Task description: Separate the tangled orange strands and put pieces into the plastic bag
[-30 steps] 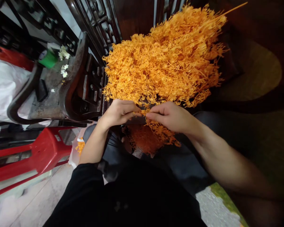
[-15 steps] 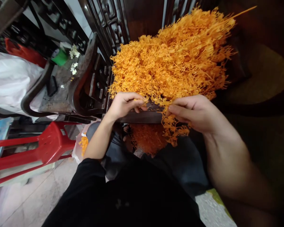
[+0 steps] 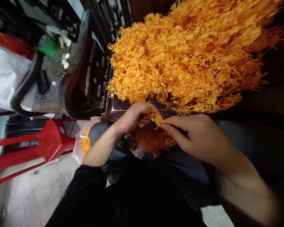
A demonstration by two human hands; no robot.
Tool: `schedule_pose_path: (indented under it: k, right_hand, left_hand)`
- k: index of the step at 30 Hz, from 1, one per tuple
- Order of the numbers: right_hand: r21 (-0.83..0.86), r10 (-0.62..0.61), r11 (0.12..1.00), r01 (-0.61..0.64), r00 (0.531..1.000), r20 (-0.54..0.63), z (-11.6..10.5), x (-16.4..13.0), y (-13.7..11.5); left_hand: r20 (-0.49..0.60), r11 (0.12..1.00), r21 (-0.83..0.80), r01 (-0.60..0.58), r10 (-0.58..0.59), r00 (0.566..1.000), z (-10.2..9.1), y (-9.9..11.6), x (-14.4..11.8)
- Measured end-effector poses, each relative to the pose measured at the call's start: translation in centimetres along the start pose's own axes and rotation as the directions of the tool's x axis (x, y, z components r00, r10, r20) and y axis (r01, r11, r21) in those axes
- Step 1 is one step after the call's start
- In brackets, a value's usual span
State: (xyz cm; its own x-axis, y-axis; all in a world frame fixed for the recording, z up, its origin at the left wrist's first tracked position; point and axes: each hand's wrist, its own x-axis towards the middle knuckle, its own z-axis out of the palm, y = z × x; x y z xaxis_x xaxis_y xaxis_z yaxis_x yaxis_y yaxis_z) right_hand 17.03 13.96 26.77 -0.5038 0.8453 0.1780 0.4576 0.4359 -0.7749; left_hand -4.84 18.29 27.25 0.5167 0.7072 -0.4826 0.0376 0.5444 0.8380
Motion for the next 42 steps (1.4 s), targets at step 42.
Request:
schedule_pose_path:
  k: [42]
  right_hand:
    - [0.885,0.39,0.46,-0.066,0.911,-0.135,7.3,-15.7,-17.1]
  left_hand:
    - [0.22,0.557,0.504,-0.66,0.656,0.722,10.5,-8.8,-20.0]
